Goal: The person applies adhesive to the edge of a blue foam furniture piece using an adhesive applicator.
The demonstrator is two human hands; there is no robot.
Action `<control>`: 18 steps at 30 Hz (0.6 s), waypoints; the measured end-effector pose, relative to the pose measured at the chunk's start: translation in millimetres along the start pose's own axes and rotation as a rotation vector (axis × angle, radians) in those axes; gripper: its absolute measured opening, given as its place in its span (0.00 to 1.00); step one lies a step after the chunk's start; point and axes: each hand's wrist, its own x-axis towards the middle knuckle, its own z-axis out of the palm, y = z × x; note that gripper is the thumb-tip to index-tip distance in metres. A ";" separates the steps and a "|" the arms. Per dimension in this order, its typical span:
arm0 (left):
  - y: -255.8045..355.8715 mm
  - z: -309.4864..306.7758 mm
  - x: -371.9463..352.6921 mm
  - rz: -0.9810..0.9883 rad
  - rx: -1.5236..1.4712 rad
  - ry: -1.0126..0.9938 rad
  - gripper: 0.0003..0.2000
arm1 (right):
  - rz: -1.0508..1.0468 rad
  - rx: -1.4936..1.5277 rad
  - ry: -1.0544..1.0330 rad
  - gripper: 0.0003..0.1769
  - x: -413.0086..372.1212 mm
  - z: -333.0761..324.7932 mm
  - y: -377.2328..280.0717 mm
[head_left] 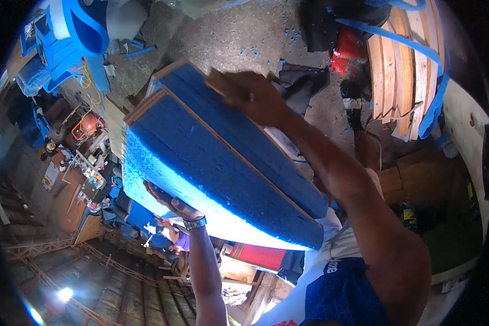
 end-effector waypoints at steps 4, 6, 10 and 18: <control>-9.4 0.1 -1.4 -0.005 -0.016 0.004 0.43 | -0.043 0.079 0.007 0.40 61.1 20.8 -8.5; -9.4 -0.7 0.1 0.009 -0.027 0.008 0.44 | -0.067 -0.012 0.039 0.39 71.4 35.6 -8.0; 1.9 0.8 3.9 -0.037 -0.006 -0.003 0.44 | -0.003 0.058 -0.051 0.32 39.6 26.6 -4.1; 2.2 -1.4 5.4 0.035 0.049 0.025 0.45 | 0.103 -0.181 -0.055 0.26 -182.4 9.9 46.8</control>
